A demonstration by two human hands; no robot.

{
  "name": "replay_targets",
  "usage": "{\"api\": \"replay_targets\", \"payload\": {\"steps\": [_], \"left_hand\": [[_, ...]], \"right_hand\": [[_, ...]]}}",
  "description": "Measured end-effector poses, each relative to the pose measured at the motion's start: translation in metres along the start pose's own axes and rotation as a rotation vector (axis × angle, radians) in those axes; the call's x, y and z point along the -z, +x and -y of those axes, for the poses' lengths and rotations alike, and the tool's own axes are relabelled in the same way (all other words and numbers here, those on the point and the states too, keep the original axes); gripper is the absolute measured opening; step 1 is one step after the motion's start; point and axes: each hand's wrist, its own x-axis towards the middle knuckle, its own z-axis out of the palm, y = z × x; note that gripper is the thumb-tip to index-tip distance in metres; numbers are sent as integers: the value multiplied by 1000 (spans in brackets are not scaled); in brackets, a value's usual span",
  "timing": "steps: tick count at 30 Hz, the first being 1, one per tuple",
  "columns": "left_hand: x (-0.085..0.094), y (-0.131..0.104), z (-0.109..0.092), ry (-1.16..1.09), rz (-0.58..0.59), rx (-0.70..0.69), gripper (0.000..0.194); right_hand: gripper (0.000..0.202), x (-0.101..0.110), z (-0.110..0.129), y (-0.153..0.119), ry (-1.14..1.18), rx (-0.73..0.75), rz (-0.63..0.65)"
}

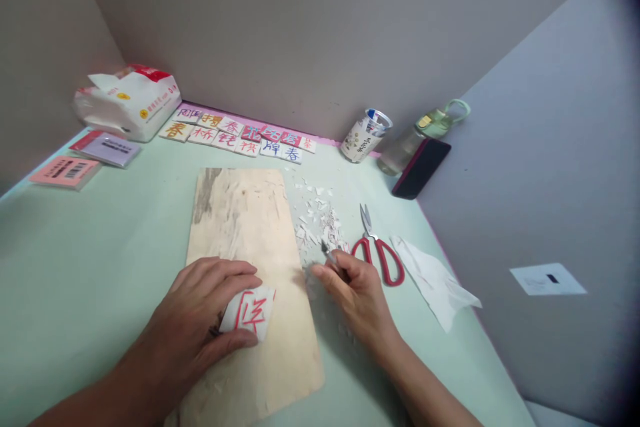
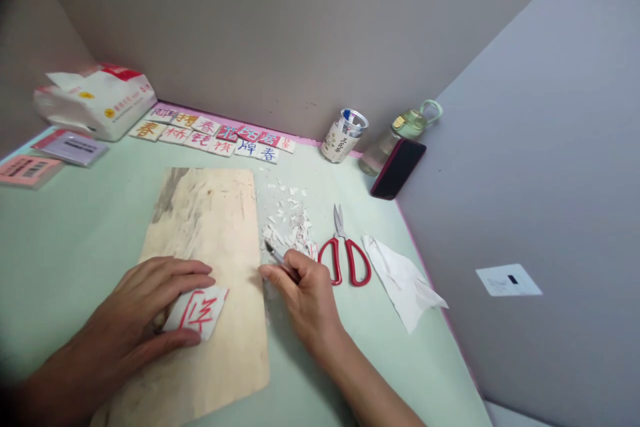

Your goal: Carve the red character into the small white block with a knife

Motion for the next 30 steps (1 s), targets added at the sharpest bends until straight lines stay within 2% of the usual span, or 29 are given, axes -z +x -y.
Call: {"api": "replay_targets", "payload": {"steps": [2,4,6,8,10,15,19,23,27,30], "left_hand": [[0,0,0,13,-4,8,45],[-1,0,1,21,-8,3,46],[-1,0,2,19,-10,-14,48],[-2,-1,5,10,-15,-39,51],[-2,-1,7,3,-13,-56,53],[-2,0,8,-15,-11,-74,50],[-3,0,7,-29,-17,-69,51],[-4,-1,7,-18,-20,-57,51],[-7,-1,7,-4,-62,-73,49],[-7,-2,7,5,-65,-78,47]], "right_hand": [[44,0,-1,-3,-48,70,59],[25,-3,2,-9,-80,155,163],[10,-7,6,-15,-103,225,322],[19,-10,9,-17,-158,291,460],[24,-11,11,-16,-225,349,523],[23,-14,9,-10,-227,410,517],[23,-17,6,-13,-439,496,463],[20,-19,5,-15,-551,561,481],[25,-24,4,-13,-531,619,418],[22,-22,1,-9,-373,564,298]]}}
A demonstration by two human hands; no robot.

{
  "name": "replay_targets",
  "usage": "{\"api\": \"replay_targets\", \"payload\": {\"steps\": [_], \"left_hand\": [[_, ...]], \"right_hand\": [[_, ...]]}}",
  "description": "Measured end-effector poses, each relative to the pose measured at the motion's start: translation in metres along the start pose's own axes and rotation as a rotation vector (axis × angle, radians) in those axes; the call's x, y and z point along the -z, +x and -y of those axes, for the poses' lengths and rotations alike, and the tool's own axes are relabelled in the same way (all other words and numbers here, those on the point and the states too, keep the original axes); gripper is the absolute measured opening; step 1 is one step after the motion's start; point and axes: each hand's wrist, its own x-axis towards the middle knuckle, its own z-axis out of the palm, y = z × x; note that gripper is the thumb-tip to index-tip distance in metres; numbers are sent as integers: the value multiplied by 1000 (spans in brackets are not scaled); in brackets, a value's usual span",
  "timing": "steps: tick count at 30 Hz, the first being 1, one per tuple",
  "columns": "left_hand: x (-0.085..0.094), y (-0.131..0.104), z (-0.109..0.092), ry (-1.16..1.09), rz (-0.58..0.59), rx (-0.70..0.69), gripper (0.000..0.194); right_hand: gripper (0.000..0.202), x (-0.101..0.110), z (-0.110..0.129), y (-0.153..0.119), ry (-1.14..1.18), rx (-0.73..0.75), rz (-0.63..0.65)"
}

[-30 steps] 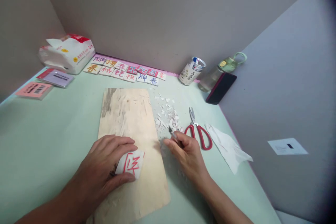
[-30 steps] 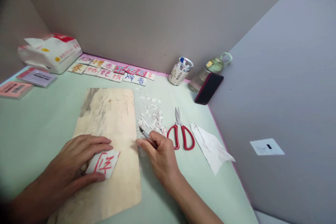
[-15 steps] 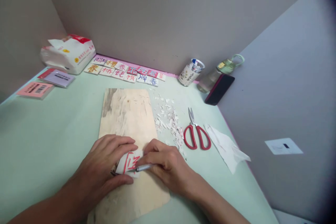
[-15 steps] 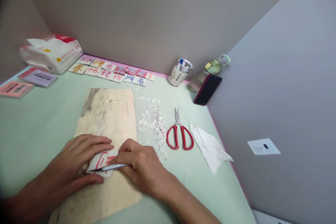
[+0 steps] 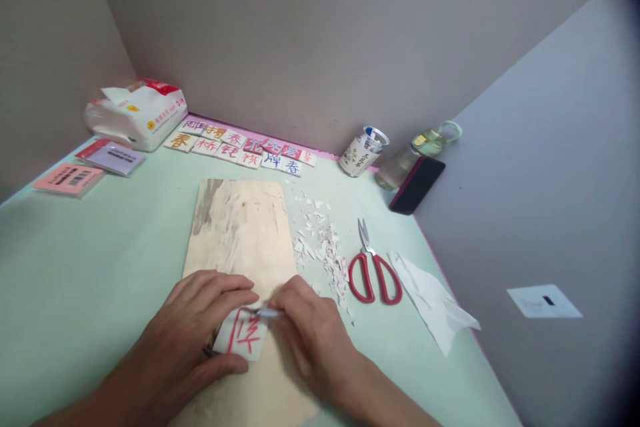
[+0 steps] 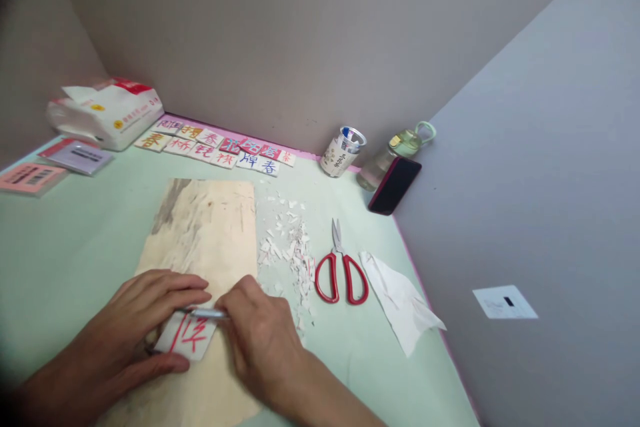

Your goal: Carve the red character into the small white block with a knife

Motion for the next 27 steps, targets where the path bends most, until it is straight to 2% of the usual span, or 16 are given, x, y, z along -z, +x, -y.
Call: {"api": "replay_targets", "payload": {"steps": [3,5,9,15,18,21,27], "left_hand": [[1,-1,-1,-9,22,9,45],[2,-1,-1,-3,30,14,46],[4,1,-4,-3,30,39,45],[6,2,-9,-12,36,78,42],[6,1,-9,-11,42,111,48],[6,-1,-8,-19,49,145,50],[7,0,-10,-54,66,185,44]], "right_hand": [[17,13,-11,-2,71,-119,-215],[14,25,-19,-6,45,-199,-274],[26,43,-23,-20,68,-257,-82],[28,42,-12,-35,34,-82,118],[30,42,-8,-37,15,-47,170],[29,43,-7,-37,57,-86,200],[29,42,-10,-37,126,-129,266]]}}
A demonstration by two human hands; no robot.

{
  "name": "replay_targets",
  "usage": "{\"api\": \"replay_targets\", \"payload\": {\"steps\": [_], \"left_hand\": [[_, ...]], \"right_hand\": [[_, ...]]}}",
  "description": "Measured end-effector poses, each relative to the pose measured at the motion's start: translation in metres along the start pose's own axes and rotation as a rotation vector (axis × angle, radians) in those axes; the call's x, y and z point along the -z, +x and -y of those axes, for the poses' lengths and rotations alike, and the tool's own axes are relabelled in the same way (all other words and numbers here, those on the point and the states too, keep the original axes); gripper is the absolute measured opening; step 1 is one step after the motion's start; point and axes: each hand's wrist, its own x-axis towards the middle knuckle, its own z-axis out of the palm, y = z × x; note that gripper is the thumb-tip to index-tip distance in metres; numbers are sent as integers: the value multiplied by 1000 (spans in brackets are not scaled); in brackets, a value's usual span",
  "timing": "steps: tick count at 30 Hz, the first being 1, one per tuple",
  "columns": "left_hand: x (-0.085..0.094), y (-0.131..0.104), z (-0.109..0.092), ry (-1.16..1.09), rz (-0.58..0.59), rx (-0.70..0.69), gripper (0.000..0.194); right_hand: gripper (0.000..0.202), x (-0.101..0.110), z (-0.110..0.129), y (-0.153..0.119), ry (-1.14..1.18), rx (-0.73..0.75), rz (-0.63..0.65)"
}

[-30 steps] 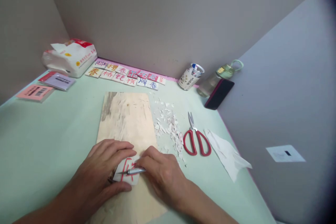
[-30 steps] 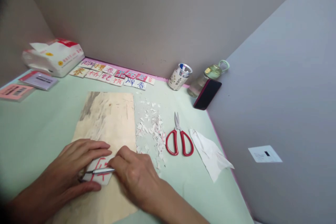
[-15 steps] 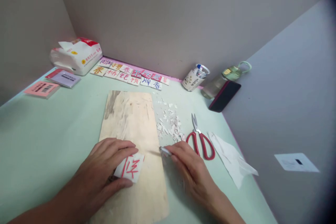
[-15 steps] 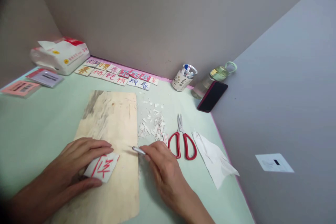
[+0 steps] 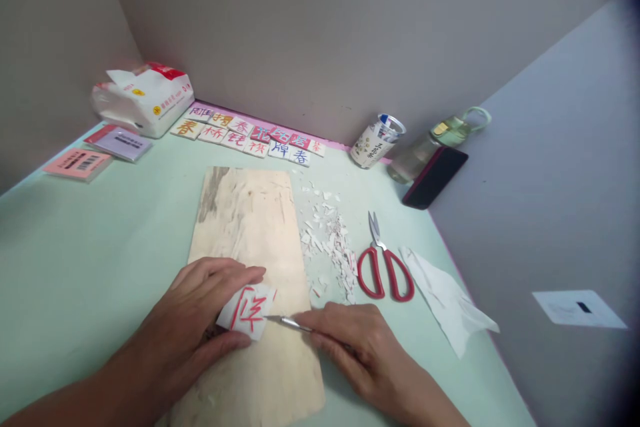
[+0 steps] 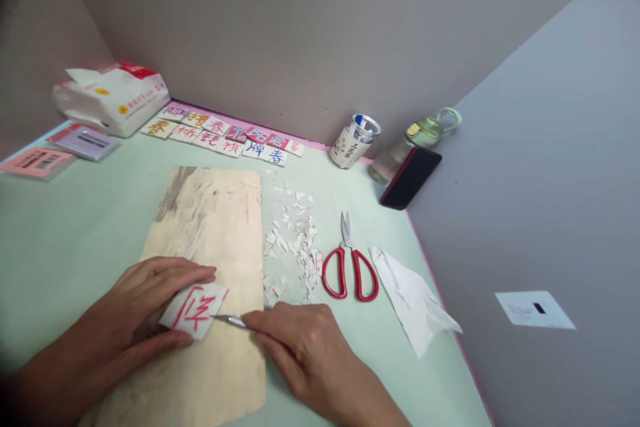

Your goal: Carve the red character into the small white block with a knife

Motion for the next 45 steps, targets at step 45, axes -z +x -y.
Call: {"api": "replay_targets", "payload": {"steps": [45], "left_hand": [[-3,-2,-1,-56,-33,51,45]], "right_hand": [[29,-43,4,1,-383,231,-389]]}}
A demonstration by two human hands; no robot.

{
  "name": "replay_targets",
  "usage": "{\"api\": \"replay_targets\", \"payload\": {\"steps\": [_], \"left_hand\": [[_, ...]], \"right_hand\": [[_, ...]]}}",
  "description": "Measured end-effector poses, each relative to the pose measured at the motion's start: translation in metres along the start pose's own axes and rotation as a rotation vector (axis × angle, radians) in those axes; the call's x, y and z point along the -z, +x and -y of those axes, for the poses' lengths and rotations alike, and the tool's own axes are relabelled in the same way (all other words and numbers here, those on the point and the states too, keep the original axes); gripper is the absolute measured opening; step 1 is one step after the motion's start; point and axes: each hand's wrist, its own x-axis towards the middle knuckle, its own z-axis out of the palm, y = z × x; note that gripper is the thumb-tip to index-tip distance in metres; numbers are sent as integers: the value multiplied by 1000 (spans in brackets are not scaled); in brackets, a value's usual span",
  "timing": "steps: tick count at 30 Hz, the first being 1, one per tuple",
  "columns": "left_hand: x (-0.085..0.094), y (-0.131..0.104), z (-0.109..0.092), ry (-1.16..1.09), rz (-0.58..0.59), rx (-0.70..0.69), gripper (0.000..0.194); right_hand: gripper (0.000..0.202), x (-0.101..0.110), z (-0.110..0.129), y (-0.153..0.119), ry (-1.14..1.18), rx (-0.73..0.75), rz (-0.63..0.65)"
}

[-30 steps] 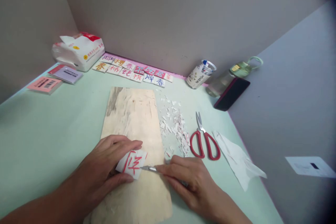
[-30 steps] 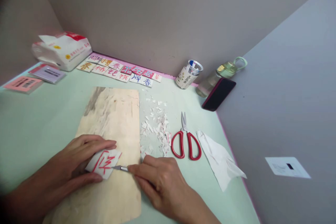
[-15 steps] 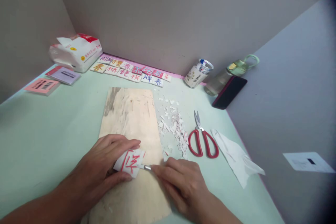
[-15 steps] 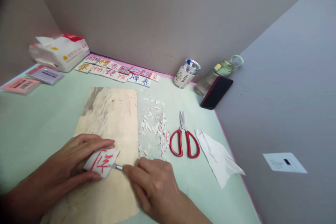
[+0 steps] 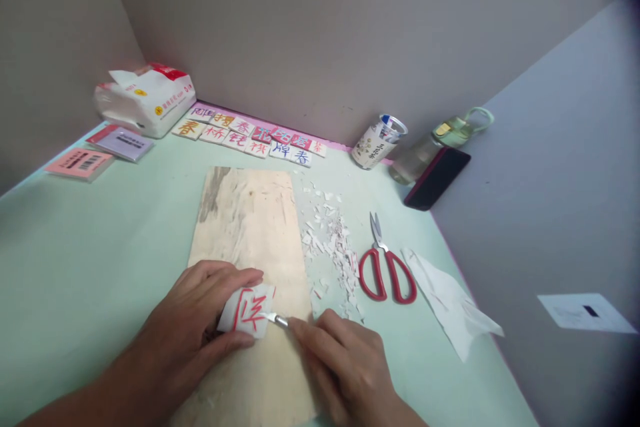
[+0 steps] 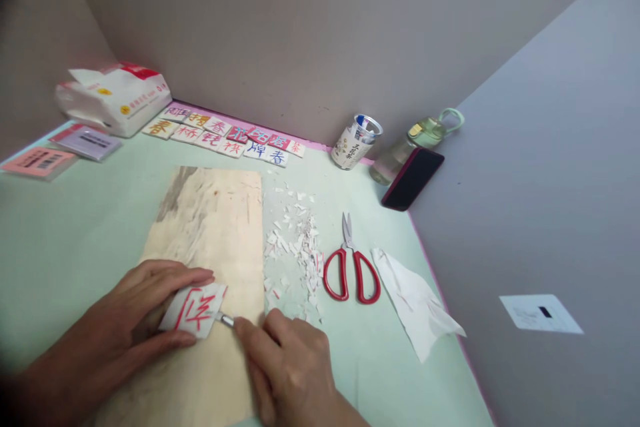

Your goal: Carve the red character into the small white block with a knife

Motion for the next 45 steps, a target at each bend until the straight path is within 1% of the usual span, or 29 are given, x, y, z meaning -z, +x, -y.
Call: {"api": "replay_targets", "payload": {"steps": [3,10,19,23,27,30,34,40,45], "left_hand": [[-2,-1,-2,24,-10,15,46],[-6,-1,-6,46,-47,14,44],[-8,0,-9,82,-70,-7,42],[-8,-1,-9,75,-67,-17,42],[-9,-3,-8,88,-70,-16,42],[-10,-5,-4,79,-85,-13,45],[-9,-6,-1,30,-59,-7,45],[-3,-2,-3,-18,-4,-21,42],[-1,0,-3,-25,28,-25,43]], "right_hand": [[30,-2,2,-2,-21,0,-30],[32,-5,4,-7,-45,-3,-53],[31,-4,7,-5,-41,-47,-52],[32,-7,8,-3,12,-97,-89],[33,-9,2,-4,101,-133,-113],[30,-4,-6,-4,191,-140,-66],[24,9,-15,-2,303,-190,36],[23,29,-16,2,272,-204,159],[24,34,-15,4,283,-225,259]]}}
